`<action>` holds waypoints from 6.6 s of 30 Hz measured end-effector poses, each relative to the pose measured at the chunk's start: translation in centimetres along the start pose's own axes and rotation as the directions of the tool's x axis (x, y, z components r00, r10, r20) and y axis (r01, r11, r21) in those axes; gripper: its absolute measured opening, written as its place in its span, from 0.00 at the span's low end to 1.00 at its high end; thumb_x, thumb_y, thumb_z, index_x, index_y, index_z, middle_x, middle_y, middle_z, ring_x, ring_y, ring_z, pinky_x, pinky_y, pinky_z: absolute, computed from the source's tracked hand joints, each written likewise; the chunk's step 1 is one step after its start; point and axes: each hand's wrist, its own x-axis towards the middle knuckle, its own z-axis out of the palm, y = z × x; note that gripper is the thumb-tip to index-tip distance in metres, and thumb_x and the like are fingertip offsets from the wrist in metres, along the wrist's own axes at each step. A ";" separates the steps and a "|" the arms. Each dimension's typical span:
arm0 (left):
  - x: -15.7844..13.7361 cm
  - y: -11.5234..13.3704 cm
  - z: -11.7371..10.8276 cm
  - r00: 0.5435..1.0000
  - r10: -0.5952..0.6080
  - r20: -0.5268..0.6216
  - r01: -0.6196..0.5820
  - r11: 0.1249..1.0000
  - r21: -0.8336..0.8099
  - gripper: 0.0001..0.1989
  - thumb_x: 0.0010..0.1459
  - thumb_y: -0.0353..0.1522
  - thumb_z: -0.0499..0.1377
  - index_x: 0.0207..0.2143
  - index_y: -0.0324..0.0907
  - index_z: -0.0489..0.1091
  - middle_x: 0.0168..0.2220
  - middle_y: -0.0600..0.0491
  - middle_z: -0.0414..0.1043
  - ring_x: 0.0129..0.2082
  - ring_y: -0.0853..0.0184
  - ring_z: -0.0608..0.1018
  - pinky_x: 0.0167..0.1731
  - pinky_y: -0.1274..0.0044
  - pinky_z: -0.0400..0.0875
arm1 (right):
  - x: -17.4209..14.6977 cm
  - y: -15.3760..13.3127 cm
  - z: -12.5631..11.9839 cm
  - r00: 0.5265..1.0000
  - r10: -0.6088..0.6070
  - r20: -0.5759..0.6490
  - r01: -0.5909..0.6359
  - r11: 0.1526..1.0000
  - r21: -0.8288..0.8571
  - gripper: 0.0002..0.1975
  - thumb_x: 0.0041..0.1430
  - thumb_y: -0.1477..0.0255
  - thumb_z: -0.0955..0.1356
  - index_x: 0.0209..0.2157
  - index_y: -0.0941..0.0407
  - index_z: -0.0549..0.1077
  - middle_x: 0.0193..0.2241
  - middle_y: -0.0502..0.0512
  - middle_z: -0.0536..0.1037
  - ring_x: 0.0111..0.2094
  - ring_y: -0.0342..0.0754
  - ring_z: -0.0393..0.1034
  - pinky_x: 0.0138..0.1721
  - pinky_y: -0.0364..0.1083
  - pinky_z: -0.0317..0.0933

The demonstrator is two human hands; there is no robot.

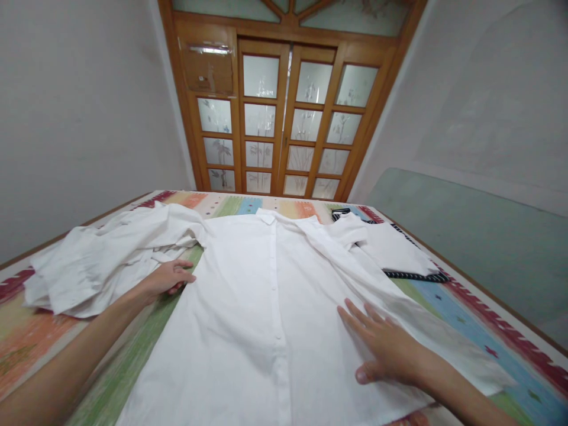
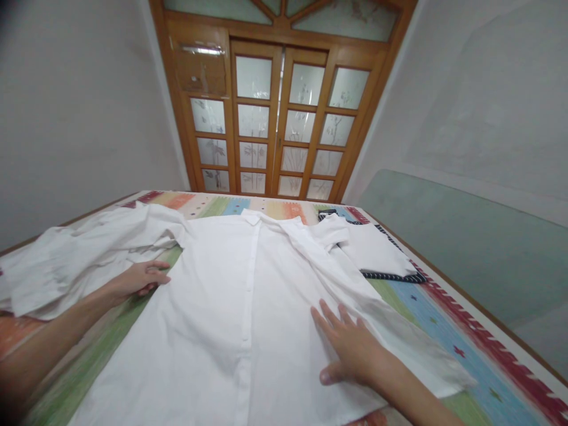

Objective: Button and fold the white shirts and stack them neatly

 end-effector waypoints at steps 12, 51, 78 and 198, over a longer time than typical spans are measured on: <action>5.0 1.8 1.2 0.998 0.023 -0.053 -0.029 0.994 -0.108 0.26 0.41 0.40 0.70 0.40 0.37 0.66 0.26 0.56 0.70 0.19 0.71 0.73 0.20 0.77 0.71 | 1.0 0.7 -1.0 0.984 0.120 0.130 -0.120 0.993 -0.005 0.66 0.32 0.58 0.78 0.70 0.49 0.42 0.70 0.62 0.35 0.68 0.74 0.32 0.62 0.68 0.42; -5.7 0.1 14.5 0.402 0.861 0.311 -0.844 0.217 0.490 0.10 0.64 0.32 0.52 0.43 0.41 0.71 0.51 0.46 0.75 0.56 0.59 0.73 0.56 0.66 0.72 | 31.7 -5.1 -11.3 0.825 -0.081 -0.560 0.209 0.963 0.169 0.21 0.68 0.71 0.58 0.59 0.60 0.66 0.60 0.63 0.67 0.63 0.51 0.58 0.64 0.50 0.48; -4.9 -1.6 15.4 0.365 0.837 0.407 -0.853 0.125 0.507 0.25 0.63 0.36 0.54 0.60 0.35 0.61 0.60 0.42 0.67 0.64 0.55 0.62 0.61 0.65 0.64 | 39.3 -3.9 -14.2 0.687 0.126 -0.715 0.159 0.935 0.318 0.19 0.54 0.82 0.61 0.41 0.58 0.79 0.43 0.58 0.76 0.44 0.49 0.70 0.50 0.45 0.60; 5.4 -1.1 8.3 0.872 0.479 0.099 -0.297 0.358 0.885 0.31 0.66 0.45 0.41 0.65 0.38 0.57 0.67 0.43 0.53 0.68 0.54 0.54 0.65 0.63 0.48 | 5.1 -16.5 -2.9 0.451 -0.855 -0.255 0.783 0.516 -0.346 0.18 0.60 0.54 0.66 0.31 0.56 0.69 0.32 0.54 0.72 0.31 0.47 0.63 0.33 0.46 0.58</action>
